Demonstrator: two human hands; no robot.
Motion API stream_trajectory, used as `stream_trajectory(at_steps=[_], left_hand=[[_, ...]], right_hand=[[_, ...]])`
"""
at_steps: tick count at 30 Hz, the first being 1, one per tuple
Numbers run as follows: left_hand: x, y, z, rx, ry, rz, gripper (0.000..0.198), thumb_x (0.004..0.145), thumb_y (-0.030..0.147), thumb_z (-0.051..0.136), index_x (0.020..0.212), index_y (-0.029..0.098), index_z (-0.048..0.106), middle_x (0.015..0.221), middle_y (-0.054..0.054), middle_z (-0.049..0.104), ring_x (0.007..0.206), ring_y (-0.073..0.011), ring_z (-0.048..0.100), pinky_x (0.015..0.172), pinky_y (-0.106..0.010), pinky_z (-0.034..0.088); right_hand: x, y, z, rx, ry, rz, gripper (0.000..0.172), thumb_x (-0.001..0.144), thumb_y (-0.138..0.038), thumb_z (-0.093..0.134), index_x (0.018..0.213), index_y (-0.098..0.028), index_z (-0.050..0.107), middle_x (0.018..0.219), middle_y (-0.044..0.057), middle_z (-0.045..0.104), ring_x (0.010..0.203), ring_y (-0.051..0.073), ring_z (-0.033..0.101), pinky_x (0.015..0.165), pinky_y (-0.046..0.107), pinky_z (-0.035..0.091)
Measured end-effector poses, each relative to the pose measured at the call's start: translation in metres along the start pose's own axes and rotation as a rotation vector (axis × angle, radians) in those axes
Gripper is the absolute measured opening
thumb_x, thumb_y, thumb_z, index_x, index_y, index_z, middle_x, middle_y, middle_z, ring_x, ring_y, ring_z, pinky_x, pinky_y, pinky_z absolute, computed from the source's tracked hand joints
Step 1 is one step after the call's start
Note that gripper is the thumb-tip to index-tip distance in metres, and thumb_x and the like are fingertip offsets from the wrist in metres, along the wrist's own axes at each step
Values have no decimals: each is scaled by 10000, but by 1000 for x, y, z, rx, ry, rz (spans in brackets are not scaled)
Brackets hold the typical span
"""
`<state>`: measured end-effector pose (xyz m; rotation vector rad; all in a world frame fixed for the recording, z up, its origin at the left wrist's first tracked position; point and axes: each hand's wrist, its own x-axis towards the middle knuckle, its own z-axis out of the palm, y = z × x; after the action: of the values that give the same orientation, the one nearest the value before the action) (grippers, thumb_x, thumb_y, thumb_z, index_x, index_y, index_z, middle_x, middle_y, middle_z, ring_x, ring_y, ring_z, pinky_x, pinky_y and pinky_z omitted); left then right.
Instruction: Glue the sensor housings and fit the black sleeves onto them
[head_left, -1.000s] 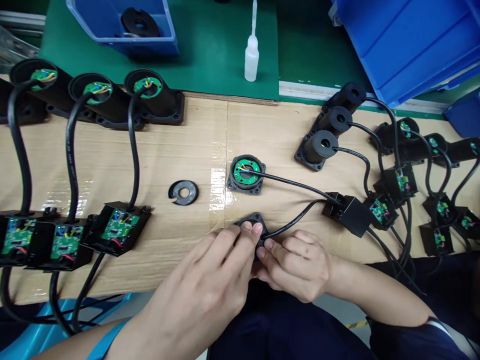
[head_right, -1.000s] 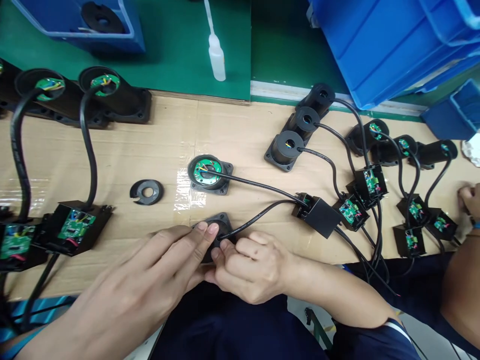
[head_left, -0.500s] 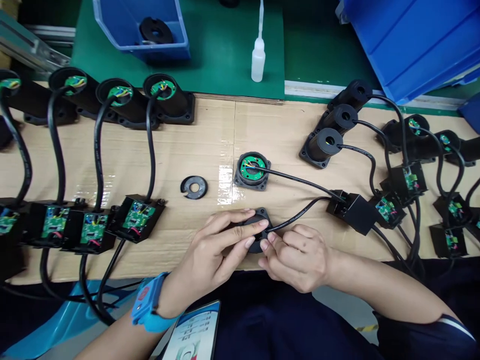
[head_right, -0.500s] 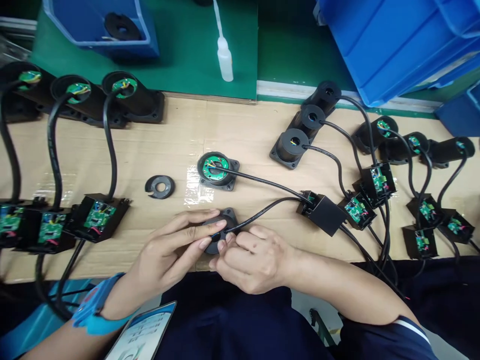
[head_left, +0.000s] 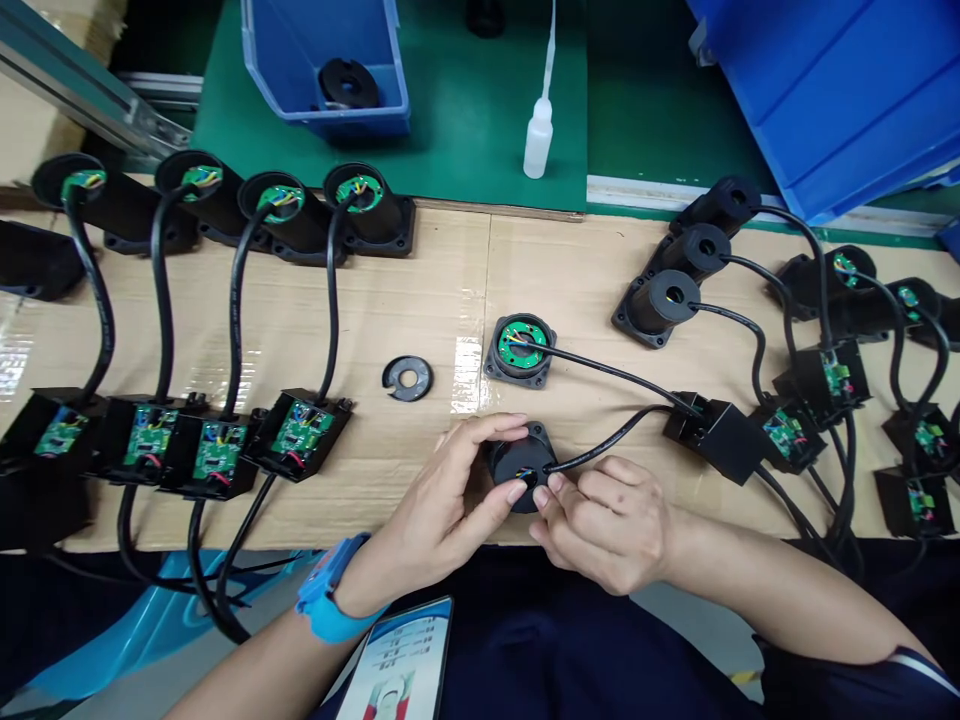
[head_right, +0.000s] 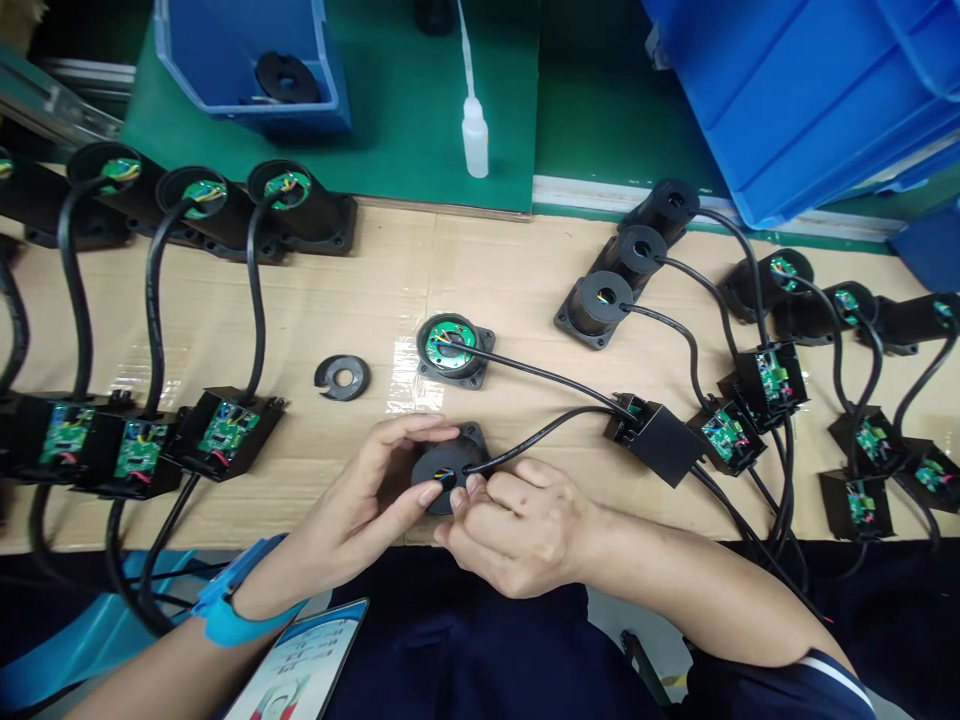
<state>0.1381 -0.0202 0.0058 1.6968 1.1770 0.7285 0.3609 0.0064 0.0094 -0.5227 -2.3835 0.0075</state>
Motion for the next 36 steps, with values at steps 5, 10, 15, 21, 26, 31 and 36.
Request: stream_trajectory(at_steps=[5, 10, 15, 21, 26, 31, 36], left_hand=[[6, 5, -9, 16, -86, -27, 521, 981, 280, 619, 1459, 259, 414, 1415, -136, 590, 1333, -269, 592, 1136, -470, 495], [5, 7, 0, -70, -39, -113, 488, 1014, 291, 568, 1468, 280, 390, 1406, -125, 589, 1334, -256, 594, 1116, -456, 521], [8, 6, 0, -86, 89, -126, 394, 1068, 282, 460, 1455, 276, 390, 1236, -72, 678, 1181, -186, 679, 1035, -377, 569], [4, 1, -58, 762, 328, -129, 468, 1017, 470, 554, 1426, 243, 521, 1429, -138, 598, 1353, -394, 535, 1088, -675, 431], [10, -12, -76, 984, 227, -268, 653, 994, 643, 503, 1467, 192, 530, 1494, -129, 570, 1412, -496, 449, 1039, -760, 377], [22, -20, -64, 980, 141, -155, 473, 1048, 483, 449, 1402, 199, 583, 1162, -110, 708, 1161, -347, 628, 952, -569, 478], [30, -25, -54, 940, 111, -58, 435, 1057, 447, 339, 1078, 196, 693, 846, -87, 646, 818, -259, 609, 758, -448, 456]], right_hand=[[1, 1, 0, 5, -5, 3, 162, 933, -184, 668, 818, -110, 756, 711, 10, 685, 636, 124, 596, 558, 290, 432], [0, 1, 0, 8, -10, -4, 135, 918, -183, 684, 831, -117, 763, 701, 3, 675, 635, 127, 592, 549, 287, 428], [-1, 2, 0, 3, -12, -6, 121, 910, -207, 712, 831, -126, 757, 712, 6, 662, 645, 129, 588, 548, 293, 411], [-2, 1, -1, -15, -7, -6, 155, 926, -240, 713, 823, -134, 758, 742, 11, 664, 656, 130, 585, 556, 295, 398], [-4, 0, -1, -6, -26, 13, 168, 936, -261, 721, 805, -160, 751, 772, 15, 671, 689, 129, 583, 590, 297, 401], [-5, -1, 0, -10, -20, 26, 189, 939, -299, 732, 798, -173, 744, 792, 10, 673, 677, 120, 575, 587, 290, 408], [-3, 0, -1, -8, -13, 41, 203, 948, -290, 709, 780, -184, 747, 748, -7, 657, 658, 118, 567, 580, 283, 427]])
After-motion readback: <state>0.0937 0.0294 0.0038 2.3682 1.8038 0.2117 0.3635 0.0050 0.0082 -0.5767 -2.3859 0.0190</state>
